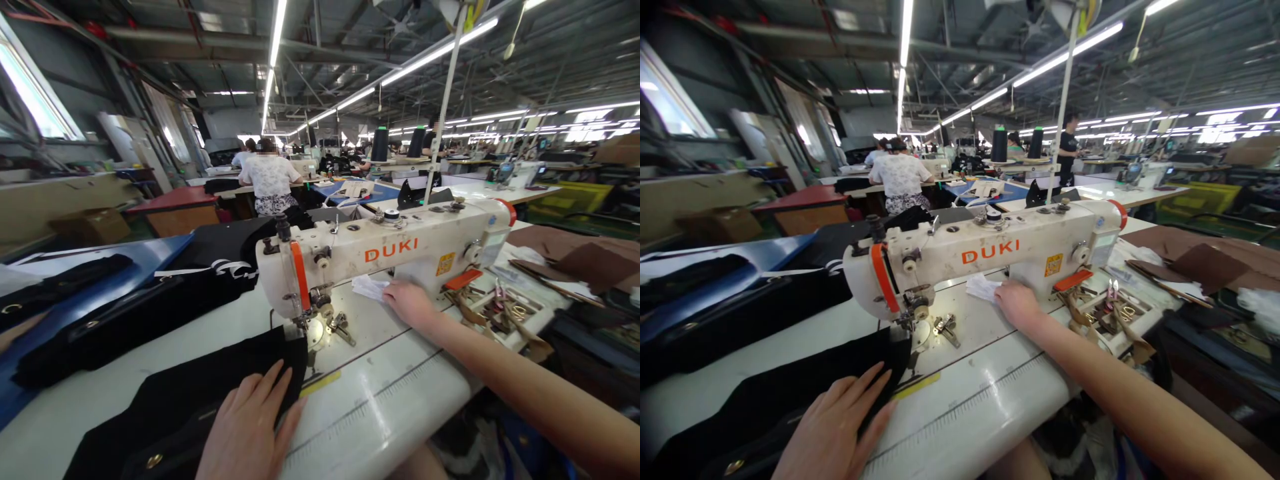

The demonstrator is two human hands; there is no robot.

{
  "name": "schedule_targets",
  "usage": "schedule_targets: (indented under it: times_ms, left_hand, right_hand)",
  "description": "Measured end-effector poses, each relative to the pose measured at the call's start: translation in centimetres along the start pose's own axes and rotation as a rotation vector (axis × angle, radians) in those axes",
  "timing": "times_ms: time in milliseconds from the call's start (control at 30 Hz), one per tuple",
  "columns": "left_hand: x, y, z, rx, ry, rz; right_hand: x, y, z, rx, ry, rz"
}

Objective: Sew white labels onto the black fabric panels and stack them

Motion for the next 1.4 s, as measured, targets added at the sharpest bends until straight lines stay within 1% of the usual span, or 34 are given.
schedule_targets:
  times_ms: [167,333,400,533,600,667,733,800,867,900,933,967,1033,1067,1133,1200,1300,1400]
  left_hand:
    - [-0.2,0.4,-0.3,-0.054,-0.07,-0.039]
    - [-0.3,0.3,-0.4,-0.126,-0.138,-0.086]
    - [-0.3,0.3,-0.4,-0.136,-0.153,-0.099]
    - [-0.3,0.5,-0.3,-0.133,-0.159,-0.111]
    - [-0.4,0.6,-0.4,-0.116,-0.152,-0.11]
    - [-0.6,0.6,-0.5,-0.067,-0.127,-0.102]
    - [-0.8,0.2,-0.8,0.022,-0.075,-0.098]
    - [-0.9,-0.7,-1.0,0.131,-0.015,-0.107]
    - [-0.5,-1.9,-1.0,0.23,0.02,-0.129]
    - [-0.2,-2.6,-1.0,0.274,0.028,-0.136]
    - [0.4,-3.1,-0.9,0.304,0.038,-0.144]
    - [1.0,-3.6,-0.8,0.318,0.06,-0.15]
    - [2.4,-3.8,-0.7,0.291,0.129,-0.166]
    - [2.9,-3.7,-0.7,0.266,0.156,-0.18]
    - [3.1,-3.4,-1.0,0.231,0.144,-0.208]
    - [2.2,-3.2,-1.4,0.235,0.083,-0.222]
    - [0.2,-3.4,-1.3,0.251,0.063,-0.233]
    - [-1.8,-3.2,-0.1,0.233,0.049,-0.262]
  right_hand:
    - [0.4,-0.1,-0.2,0.013,-0.011,0.001]
    - [-0.3,-0.7,-0.6,-0.001,-0.127,0.025]
    - [-0.8,-0.8,-0.9,-0.016,-0.153,0.016]
    - [-1.3,-0.5,-1.1,-0.012,-0.146,-0.014]
    - [-1.2,-0.5,-0.9,0.005,-0.125,-0.017]
    - [-0.6,-0.8,-0.8,0.037,-0.089,-0.007]
    - [0.0,-1.5,-0.8,0.072,-0.049,0.01]
    - [0.1,-2.6,-1.3,0.131,-0.032,0.067]
    - [-1.2,-3.8,-2.6,0.215,-0.106,0.158]
    - [-2.5,-4.4,-3.5,0.259,-0.188,0.201]
    - [-4.2,-4.8,-4.5,0.294,-0.302,0.227]
    - [-6.2,-5.0,-5.7,0.317,-0.432,0.229]
    - [-10.3,-5.0,-8.0,0.339,-0.661,0.223]
    - [-12.0,-4.9,-8.8,0.355,-0.723,0.241]
    - [-14.7,-4.7,-9.8,0.372,-0.764,0.331]
    - [-16.0,-4.2,-9.7,0.365,-0.748,0.435]
    - [-16.1,-3.5,-8.8,0.329,-0.691,0.531]
    - [-15.3,-2.9,-8.1,0.284,-0.611,0.57]
Point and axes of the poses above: each hand's wrist, its own z-axis towards the middle knuckle, its own y-axis out of the palm, x = y × z, the point moved 4 cm from there along z, towards the middle knuckle, and after that the axes turned 5 degrees about -z, right-handed, at the moved point
